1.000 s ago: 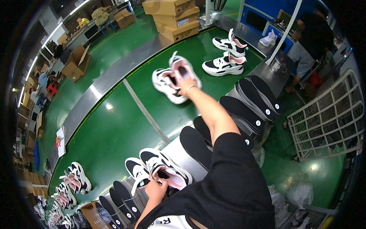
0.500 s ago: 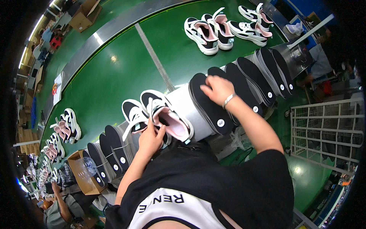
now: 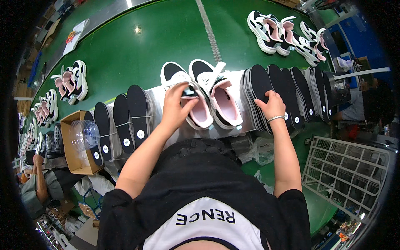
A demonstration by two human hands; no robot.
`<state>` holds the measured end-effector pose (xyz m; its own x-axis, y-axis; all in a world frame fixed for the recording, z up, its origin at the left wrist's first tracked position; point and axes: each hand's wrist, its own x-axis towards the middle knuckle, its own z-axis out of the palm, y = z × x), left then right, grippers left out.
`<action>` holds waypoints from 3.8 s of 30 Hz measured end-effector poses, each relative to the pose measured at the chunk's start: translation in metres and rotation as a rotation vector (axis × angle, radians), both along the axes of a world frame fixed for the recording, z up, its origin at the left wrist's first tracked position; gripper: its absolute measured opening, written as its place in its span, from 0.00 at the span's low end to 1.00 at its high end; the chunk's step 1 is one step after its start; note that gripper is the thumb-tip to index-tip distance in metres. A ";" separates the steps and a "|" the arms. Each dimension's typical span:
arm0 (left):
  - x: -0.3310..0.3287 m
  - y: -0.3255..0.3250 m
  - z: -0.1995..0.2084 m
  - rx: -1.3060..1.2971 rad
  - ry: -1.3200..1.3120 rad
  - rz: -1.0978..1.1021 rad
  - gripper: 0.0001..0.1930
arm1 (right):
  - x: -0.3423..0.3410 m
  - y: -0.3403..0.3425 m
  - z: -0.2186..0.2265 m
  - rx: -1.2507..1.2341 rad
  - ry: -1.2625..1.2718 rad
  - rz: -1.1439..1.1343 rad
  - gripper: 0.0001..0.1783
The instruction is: The person inserts insoles and various padding components into sneakers, positioning them inside the shoes and pressing them down to ensure a proper fit.
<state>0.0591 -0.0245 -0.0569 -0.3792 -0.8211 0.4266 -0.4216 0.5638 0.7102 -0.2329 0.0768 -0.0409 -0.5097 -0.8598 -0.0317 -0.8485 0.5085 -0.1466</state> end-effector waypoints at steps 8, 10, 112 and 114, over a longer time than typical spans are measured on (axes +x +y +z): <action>-0.001 -0.045 0.002 0.684 0.212 -0.089 0.10 | 0.062 -0.005 0.101 -0.474 -0.282 0.426 0.06; 0.003 -0.054 0.001 0.726 0.191 -0.075 0.11 | 0.095 -0.009 0.120 -0.286 -0.201 0.740 0.05; 0.073 0.019 0.076 0.320 0.229 -0.156 0.06 | 0.155 -0.029 0.069 -0.358 -0.806 0.496 0.07; 0.123 0.002 0.081 -0.007 -0.205 0.338 0.06 | 0.125 -0.027 0.066 -0.393 -0.466 0.515 0.06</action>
